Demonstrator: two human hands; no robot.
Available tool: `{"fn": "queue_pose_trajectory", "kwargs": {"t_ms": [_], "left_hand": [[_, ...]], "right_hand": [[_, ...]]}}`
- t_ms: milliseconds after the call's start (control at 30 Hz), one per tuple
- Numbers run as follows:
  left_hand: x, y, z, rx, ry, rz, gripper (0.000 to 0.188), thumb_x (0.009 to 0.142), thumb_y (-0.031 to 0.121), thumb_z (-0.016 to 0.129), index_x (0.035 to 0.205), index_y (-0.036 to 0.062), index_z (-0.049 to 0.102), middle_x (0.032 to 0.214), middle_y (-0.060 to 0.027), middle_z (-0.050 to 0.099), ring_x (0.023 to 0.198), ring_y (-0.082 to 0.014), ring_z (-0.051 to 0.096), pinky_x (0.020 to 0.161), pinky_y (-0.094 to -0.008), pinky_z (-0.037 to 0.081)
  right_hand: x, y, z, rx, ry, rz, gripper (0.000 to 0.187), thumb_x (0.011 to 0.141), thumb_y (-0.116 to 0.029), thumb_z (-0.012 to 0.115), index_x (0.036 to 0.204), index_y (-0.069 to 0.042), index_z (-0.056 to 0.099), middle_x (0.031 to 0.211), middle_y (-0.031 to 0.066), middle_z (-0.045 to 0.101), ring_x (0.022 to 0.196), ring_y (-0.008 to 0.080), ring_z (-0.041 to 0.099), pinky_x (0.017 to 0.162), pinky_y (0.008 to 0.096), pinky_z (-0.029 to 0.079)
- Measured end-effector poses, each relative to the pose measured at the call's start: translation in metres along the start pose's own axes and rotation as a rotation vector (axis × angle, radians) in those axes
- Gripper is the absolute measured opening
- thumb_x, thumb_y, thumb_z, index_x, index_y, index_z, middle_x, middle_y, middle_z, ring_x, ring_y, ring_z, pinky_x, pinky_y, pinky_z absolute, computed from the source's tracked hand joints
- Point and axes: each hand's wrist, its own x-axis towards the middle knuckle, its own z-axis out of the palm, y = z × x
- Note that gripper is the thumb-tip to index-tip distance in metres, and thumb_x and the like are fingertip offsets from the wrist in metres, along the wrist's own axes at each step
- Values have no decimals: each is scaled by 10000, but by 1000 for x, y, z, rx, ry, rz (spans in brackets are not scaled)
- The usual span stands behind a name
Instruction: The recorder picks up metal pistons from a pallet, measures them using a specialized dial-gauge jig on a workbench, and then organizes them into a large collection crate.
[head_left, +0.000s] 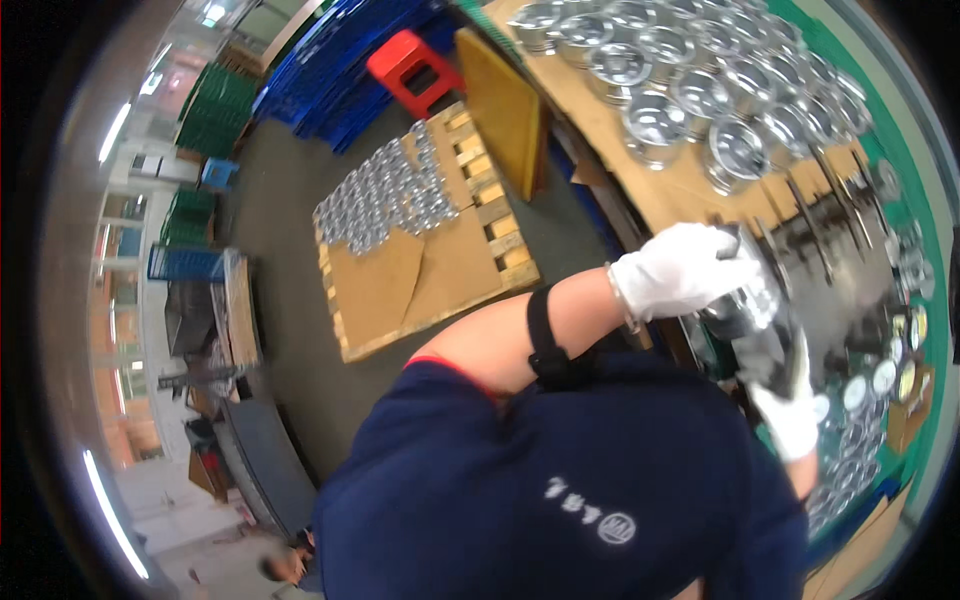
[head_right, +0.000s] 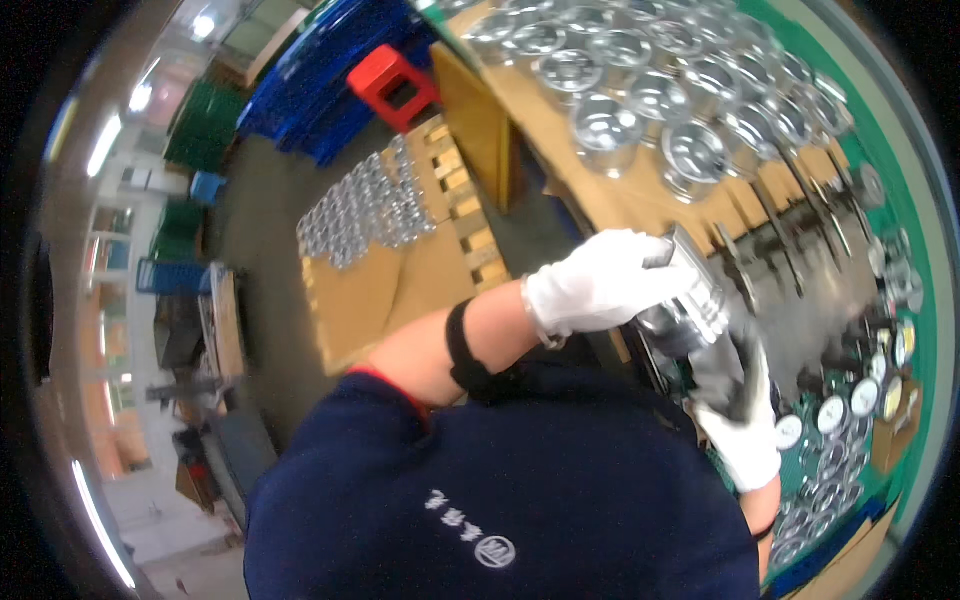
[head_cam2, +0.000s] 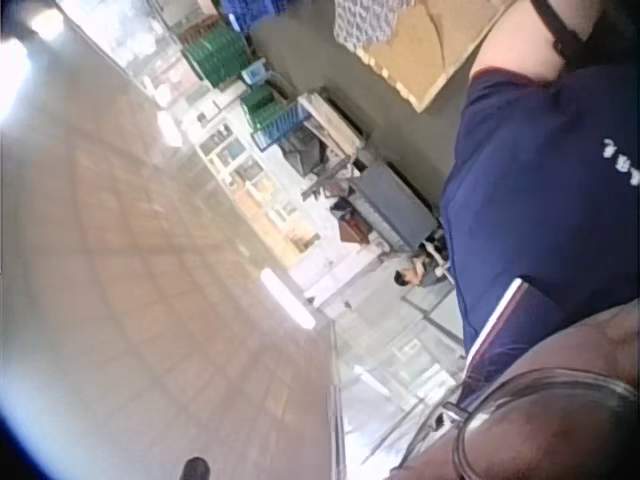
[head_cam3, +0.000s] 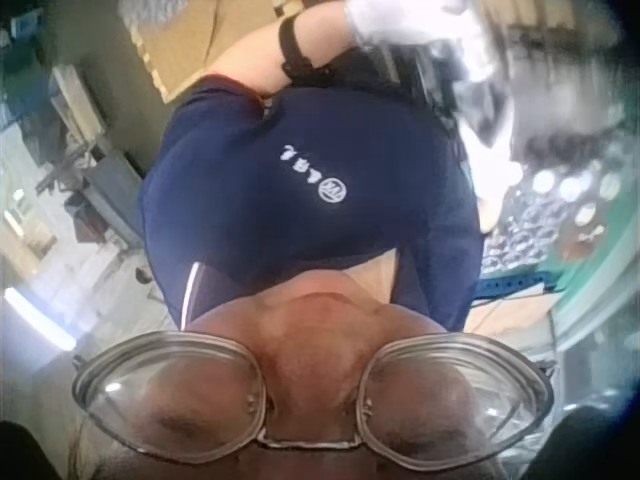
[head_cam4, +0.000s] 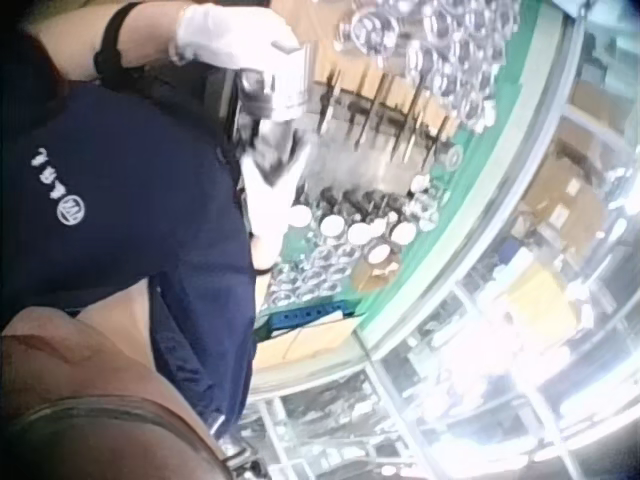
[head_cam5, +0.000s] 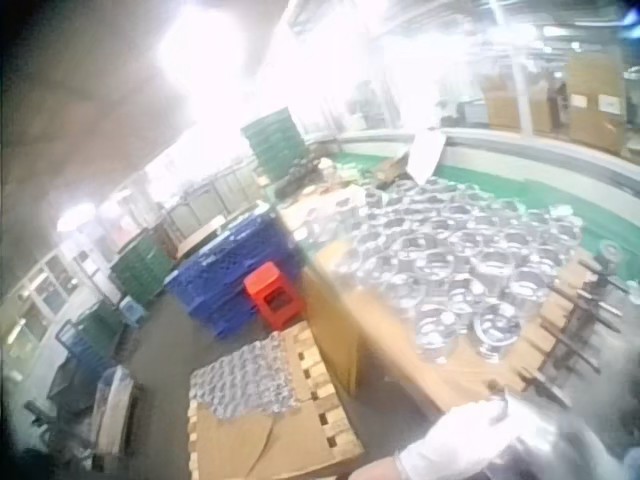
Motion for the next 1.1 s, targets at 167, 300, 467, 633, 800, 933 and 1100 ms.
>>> {"fn": "queue_pose_trajectory", "kwargs": {"t_ms": [167,300,467,633,800,933,1100], "left_hand": [[10,40,22,-473,-305,-16,254,936,236,620,1038,4,646,979,-173,681,849,-330,642,772,-389,519],[21,34,10,-152,-578,-34,229,925,222,635,1010,12,666,980,-173,681,898,-313,652,809,-382,516],[43,15,22,191,-506,1,336,853,174,700,1138,7,636,1005,-193,680,930,-330,673,819,-375,536],[78,13,60,248,-438,365,698,758,228,799,1348,24,487,1153,-211,623,996,-353,639,870,-404,522],[92,-2,94,351,-414,552,827,684,209,793,1410,78,418,1232,-163,540,1076,-373,553,908,-446,471],[96,-12,103,337,-349,573,827,683,321,852,1360,34,473,1245,-201,565,1124,-392,564,943,-444,478],[107,-16,118,219,-345,558,860,678,299,870,1375,21,449,1292,-227,526,1163,-408,546,986,-451,464]], "right_hand": [[22,-28,11,-269,-32,-132,1033,655,-101,834,1509,-20,257,1336,136,576,1251,260,539,1062,404,416],[-3,-24,-3,-626,285,-384,1085,618,-175,880,1494,8,267,1374,236,494,1246,344,525,1070,417,406],[-20,-43,-6,-1178,461,-207,1058,577,-339,850,1478,-78,361,1228,254,522,1091,429,564,916,457,494],[-7,-27,-5,-1374,575,-20,953,656,-429,809,1460,-127,397,1227,232,537,943,401,640,816,447,533],[-9,-12,-1,-1195,642,-136,907,734,-327,764,1480,-49,330,1347,272,477,1052,400,627,904,463,516],[-24,-2,2,-607,656,224,875,798,-243,726,1495,27,270,1241,260,571,903,315,687,836,396,563],[-27,4,13,152,622,406,773,926,-101,621,1518,33,142,1024,156,656,615,170,663,561,291,606]]}}
